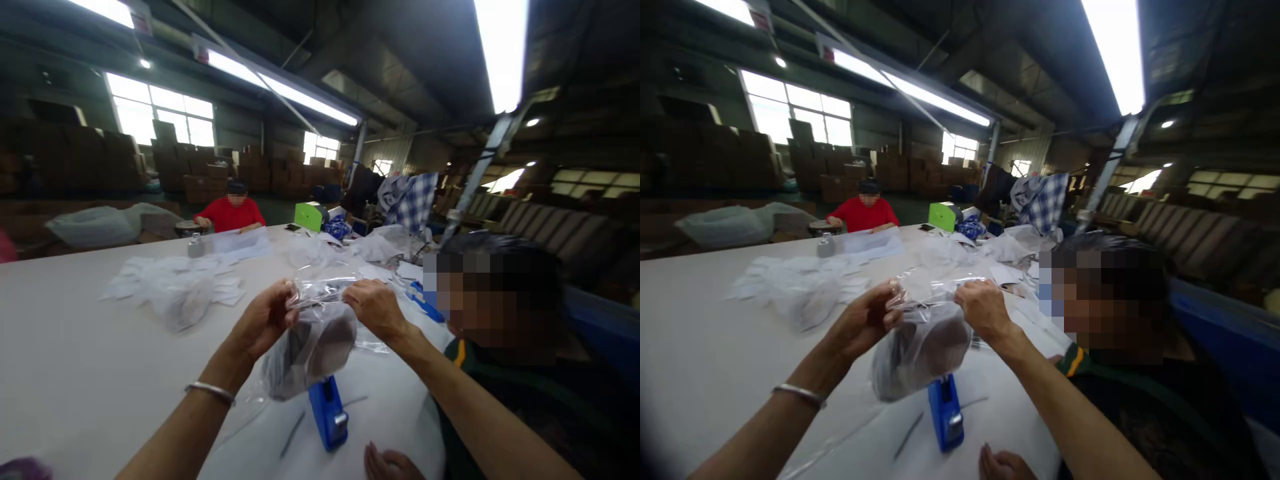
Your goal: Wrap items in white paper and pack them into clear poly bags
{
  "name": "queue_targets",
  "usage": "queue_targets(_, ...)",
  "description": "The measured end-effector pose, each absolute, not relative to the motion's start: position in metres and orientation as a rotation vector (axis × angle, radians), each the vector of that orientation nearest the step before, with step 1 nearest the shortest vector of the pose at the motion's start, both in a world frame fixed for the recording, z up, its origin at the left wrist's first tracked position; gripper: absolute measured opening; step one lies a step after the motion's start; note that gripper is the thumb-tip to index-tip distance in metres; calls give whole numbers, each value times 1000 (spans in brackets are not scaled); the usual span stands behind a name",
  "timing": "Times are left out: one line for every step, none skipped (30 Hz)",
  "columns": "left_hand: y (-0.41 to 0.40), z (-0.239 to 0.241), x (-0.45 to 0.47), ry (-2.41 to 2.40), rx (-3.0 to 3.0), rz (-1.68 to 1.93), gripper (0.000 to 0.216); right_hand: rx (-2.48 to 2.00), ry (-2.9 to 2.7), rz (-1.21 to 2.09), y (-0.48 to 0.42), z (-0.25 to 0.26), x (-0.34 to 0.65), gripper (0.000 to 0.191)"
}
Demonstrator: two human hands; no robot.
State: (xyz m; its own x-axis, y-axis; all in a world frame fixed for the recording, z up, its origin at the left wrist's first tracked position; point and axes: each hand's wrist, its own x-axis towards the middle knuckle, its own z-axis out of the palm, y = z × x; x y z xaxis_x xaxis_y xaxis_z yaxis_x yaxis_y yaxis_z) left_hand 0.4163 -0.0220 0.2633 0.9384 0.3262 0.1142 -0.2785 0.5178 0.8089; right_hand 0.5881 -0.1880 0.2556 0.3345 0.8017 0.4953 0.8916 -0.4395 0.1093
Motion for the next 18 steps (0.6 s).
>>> queue_targets(-21, 263, 439, 89, 940, 375, 17, -2510, -1455, -751, -192, 255, 599, 18)
queue_targets(-20, 262, 460, 124, 929, 384, 16, -2589, -1365, -760, -196, 254, 609, 20)
queue_targets(-19, 259, 480, 153, 929, 385, 15, -2652, -1283, -762, -201, 251, 619, 22)
queue_targets(-19, 254, 499, 177, 938, 380, 15, -2698, -1215, -758, -205, 247, 629, 23)
queue_targets(-20, 248, 515, 201, 949, 371, 16, -2734, -1163, -746, -210, 242, 638, 23)
queue_targets(-22, 239, 530, 231, 957, 369, 16, -2766, -1122, -725, -215, 236, 647, 23)
queue_targets(-25, 229, 543, 269, 965, 368, 18, -2801, -1087, -694, -220, 229, 655, 22)
queue_targets(-30, 217, 553, 313, 973, 362, 19, -2836, -1058, -654, -225, 222, 663, 22)
queue_targets(-35, 203, 562, 362, 983, 349, 21, -2869, -1037, -606, -231, 214, 670, 23)
queue_targets(-42, 188, 569, 413, 995, 331, 23, -2900, -1024, -552, -236, 206, 676, 24)
queue_targets(-50, 172, 575, 461, 1007, 306, 25, -2928, -1018, -494, -241, 197, 681, 25)
queue_targets(-58, 156, 579, 506, 1018, 280, 26, -2952, -1017, -434, -246, 187, 686, 26)
queue_targets(-67, 140, 582, 543, 1030, 255, 26, -2973, -1017, -370, -251, 177, 690, 27)
queue_targets(-76, 126, 583, 573, 1040, 231, 26, -2991, -1015, -303, -255, 167, 695, 28)
queue_targets(-85, 113, 583, 593, 1049, 209, 26, -3004, -1011, -237, -259, 157, 699, 28)
queue_targets(-94, 101, 582, 604, 1056, 187, 26, -3010, -1007, -170, -262, 148, 703, 29)
queue_targets(-102, 91, 581, 606, 1060, 168, 26, -3005, -1006, -100, -266, 140, 708, 29)
queue_targets(-109, 84, 579, 600, 1061, 152, 27, -2986, -1014, -23, -269, 133, 712, 29)
